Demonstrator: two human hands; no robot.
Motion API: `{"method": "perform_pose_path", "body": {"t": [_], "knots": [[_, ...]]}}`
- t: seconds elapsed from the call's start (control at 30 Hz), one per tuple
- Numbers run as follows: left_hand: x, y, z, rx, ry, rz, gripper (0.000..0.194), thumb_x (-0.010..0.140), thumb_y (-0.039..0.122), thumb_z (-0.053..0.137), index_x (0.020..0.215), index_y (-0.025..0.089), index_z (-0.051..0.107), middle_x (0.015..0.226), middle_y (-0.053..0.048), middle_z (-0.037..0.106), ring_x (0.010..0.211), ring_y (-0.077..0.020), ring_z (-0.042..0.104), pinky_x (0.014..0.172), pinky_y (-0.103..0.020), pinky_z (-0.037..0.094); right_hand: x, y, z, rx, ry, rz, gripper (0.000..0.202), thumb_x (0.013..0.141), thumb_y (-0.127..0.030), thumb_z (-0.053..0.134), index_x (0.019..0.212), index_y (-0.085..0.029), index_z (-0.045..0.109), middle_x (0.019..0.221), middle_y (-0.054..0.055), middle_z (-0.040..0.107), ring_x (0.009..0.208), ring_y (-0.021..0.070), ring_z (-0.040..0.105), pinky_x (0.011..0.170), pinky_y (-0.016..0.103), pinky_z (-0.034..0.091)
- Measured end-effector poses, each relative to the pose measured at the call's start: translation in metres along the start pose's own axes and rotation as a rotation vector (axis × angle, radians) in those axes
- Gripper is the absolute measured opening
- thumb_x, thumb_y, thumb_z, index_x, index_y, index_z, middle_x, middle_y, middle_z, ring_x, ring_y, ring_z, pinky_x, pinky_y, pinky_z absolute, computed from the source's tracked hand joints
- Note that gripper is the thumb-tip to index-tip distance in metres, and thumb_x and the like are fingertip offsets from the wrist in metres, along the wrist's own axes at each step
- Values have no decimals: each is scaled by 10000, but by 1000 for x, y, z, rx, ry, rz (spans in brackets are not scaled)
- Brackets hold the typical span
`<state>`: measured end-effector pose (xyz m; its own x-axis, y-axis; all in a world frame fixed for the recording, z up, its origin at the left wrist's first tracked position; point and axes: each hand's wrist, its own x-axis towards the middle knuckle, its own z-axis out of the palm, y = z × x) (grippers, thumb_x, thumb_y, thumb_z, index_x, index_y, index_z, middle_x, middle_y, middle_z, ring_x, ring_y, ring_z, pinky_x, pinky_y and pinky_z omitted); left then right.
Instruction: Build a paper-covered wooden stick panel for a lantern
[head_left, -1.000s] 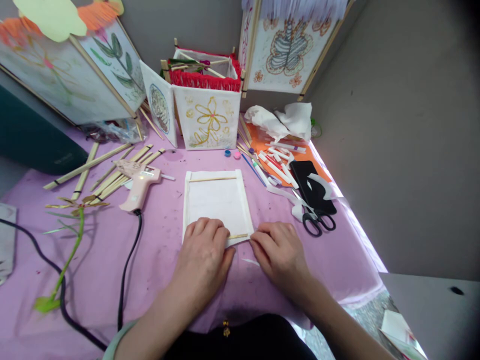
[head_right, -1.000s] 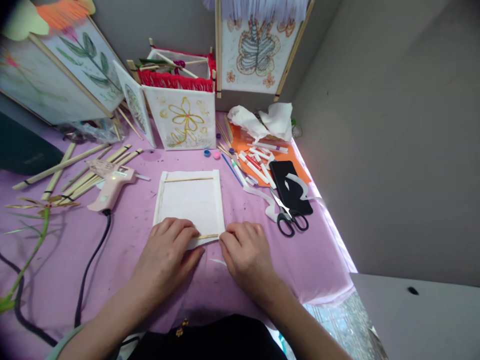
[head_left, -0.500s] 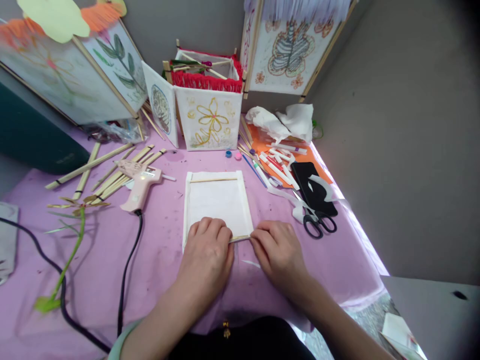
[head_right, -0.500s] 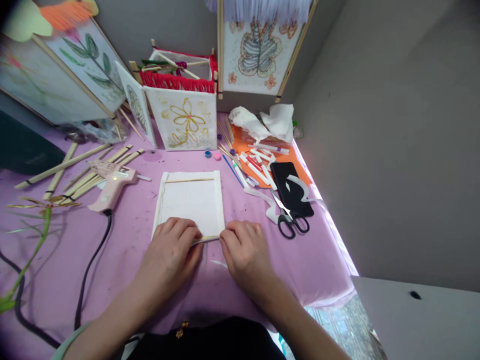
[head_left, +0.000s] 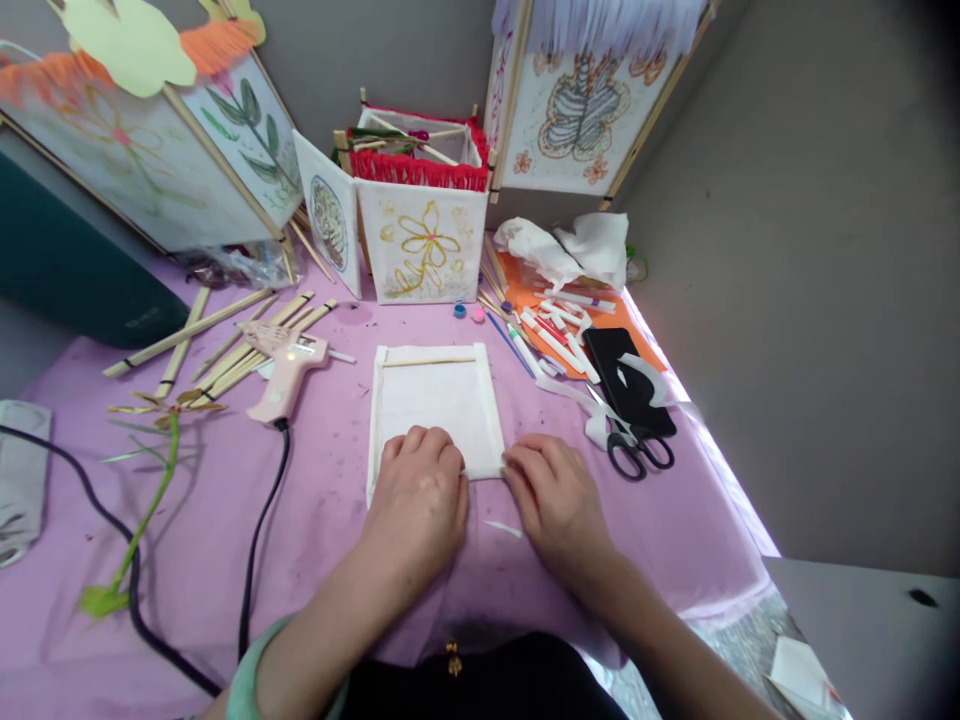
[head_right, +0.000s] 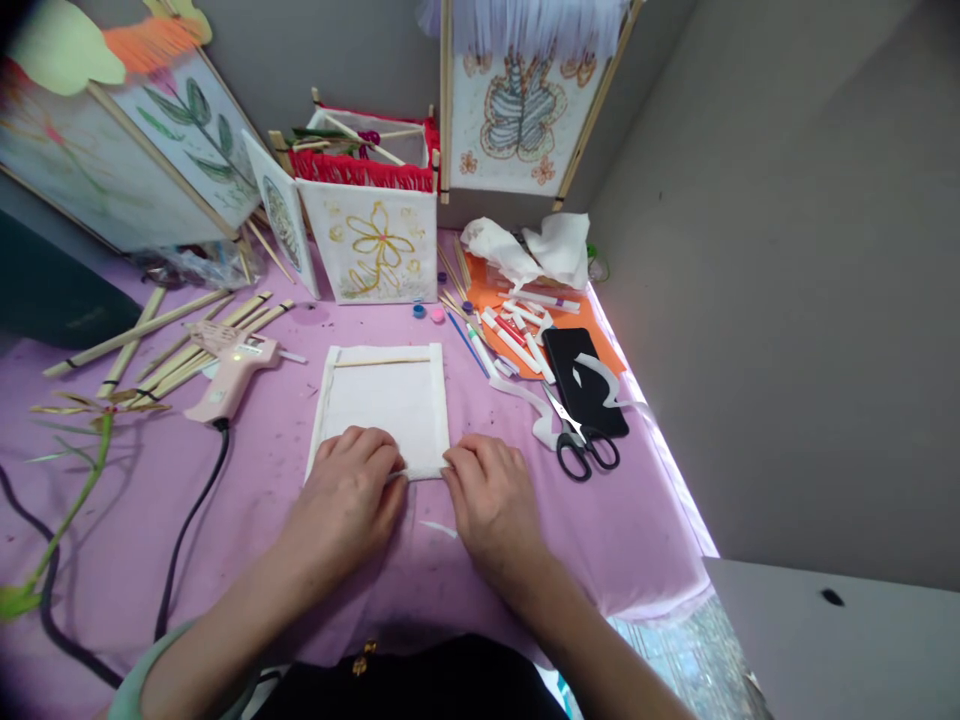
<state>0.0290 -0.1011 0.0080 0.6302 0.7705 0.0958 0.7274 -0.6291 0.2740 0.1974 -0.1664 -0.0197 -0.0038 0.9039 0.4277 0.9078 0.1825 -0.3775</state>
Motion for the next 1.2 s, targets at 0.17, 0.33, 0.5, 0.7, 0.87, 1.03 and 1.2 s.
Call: {"method": "perform_pose_path", "body": {"t": [0.17, 0.33, 0.5, 0.7, 0.87, 1.03, 1.2], "knots": [[0, 0, -1, -22, -26, -18, 132, 846, 148, 478, 775, 168, 588, 884, -86, 595, 873, -249, 514, 787, -444, 407, -11, 6, -9, -19, 77, 18, 129, 883, -178, 574, 1001, -163, 624, 925, 90, 617, 858, 219, 561, 761, 375, 446], [1, 0, -2, -29, -26, -14, 134, 844, 147, 477, 781, 169, 592, 882, -91, 595, 873, -253, 514, 785, -452, 404, -9, 3, -4, 23, 31, 42, 80, 890, -191, 562, 942, -174, 619, 881, 77, 627, 833, 215, 563, 741, 366, 434], [2, 0, -3, -43, -21, -12, 131, 839, 142, 481, 773, 173, 589, 872, -83, 594, 875, -248, 516, 788, -444, 402, 2, -2, 1, 61, -38, 60, 137, 903, -143, 481, 809, -184, 572, 787, 46, 604, 755, 186, 536, 697, 333, 397], [3, -1, -4, -74, -49, -31, 139, 841, 143, 474, 771, 172, 591, 880, -82, 590, 880, -250, 510, 793, -449, 400, 12, 0, -1, 44, -105, 200, 104, 844, -179, 560, 749, -198, 520, 734, 13, 575, 642, 156, 523, 588, 291, 370], [5, -2, -4, -98, -71, -63, 124, 832, 150, 491, 779, 169, 602, 903, -83, 585, 892, -255, 511, 804, -455, 396, 10, 0, -6, 149, 5, 217, 60, 891, -181, 522, 861, -186, 574, 802, 39, 622, 718, 168, 573, 649, 298, 429], [5, -3, -6, -108, -64, -61, 120, 824, 149, 500, 783, 166, 611, 908, -89, 589, 904, -259, 512, 805, -457, 399, -1, -11, -8, 188, -2, -155, 187, 880, -99, 527, 1014, -180, 628, 939, 59, 699, 842, 194, 596, 774, 356, 442], [6, 0, -5, -111, -70, -71, 120, 822, 143, 504, 781, 161, 615, 905, -87, 593, 897, -262, 513, 807, -467, 407, 1, -19, 1, 95, -47, -184, 229, 905, -76, 472, 1041, -140, 644, 949, 81, 707, 879, 211, 591, 816, 376, 449]]}}
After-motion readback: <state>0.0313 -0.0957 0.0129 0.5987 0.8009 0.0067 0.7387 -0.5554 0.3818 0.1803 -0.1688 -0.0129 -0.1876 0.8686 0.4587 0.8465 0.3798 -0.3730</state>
